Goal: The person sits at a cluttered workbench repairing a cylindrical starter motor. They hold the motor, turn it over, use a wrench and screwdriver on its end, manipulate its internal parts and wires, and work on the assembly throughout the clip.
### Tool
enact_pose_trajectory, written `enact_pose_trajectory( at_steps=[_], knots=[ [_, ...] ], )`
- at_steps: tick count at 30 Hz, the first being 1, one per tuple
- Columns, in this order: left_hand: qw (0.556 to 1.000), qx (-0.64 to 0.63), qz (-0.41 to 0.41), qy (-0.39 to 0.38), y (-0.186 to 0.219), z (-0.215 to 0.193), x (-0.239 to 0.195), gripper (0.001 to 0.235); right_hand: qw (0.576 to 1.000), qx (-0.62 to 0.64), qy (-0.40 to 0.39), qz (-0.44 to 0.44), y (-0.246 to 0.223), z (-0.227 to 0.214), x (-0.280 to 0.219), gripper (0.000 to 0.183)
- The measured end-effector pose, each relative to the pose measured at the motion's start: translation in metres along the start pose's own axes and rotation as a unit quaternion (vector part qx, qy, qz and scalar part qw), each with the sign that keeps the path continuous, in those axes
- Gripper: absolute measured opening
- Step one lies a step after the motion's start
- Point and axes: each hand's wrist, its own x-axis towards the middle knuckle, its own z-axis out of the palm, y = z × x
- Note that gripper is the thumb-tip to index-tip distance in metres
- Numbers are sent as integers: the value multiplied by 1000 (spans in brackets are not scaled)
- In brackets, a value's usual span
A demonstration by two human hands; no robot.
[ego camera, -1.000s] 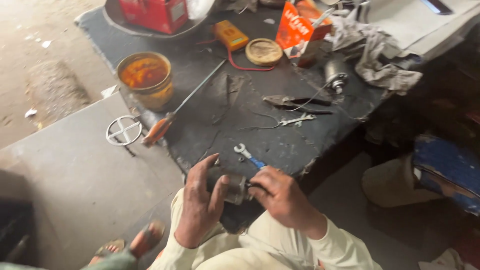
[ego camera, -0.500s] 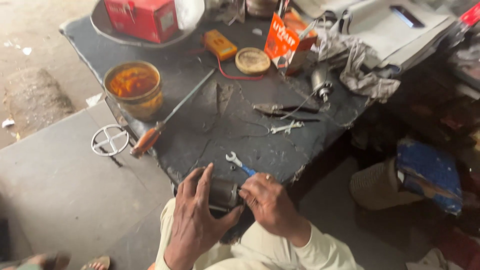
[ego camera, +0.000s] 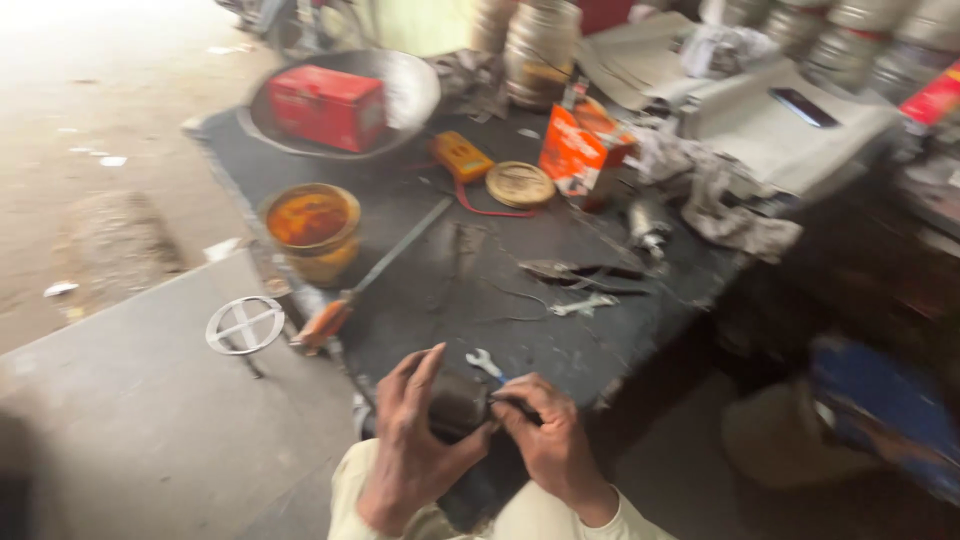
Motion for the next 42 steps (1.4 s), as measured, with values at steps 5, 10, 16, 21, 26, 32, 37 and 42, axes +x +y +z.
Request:
enact_pose_trajectory(
  at_steps=[5,10,16,21,26,32,37,42],
  knots=[
    [1000,-16,-4,23,-4,6,3,101,994,-88,57,10,15,13,2,8],
    [1000,-16,-2,16,-6,9,1,105,996,-54,66,29,22,12,1,11],
    [1000,-21,-7,12,-8,12,-1,107,992,-62,90,70,28,14,1,10],
    [1000,-20,-22,9,-5,10,-1,108,987,-68,66,129,37,15,-1,10],
    [999,-27,-13,17,-6,9,-2,109,993,-49,68,83,43,15,0,11],
    [999,-35,-12,6,-8,10,-4,111,991,-48,75,100,39,14,1,14],
    [999,-30,-23,2,-7,9,-3,110,989,-21,72,128,34,15,2,16],
    [999,-25,-28,-10,-4,8,-1,111,976,-85,59,191,20,13,8,19]
  ],
)
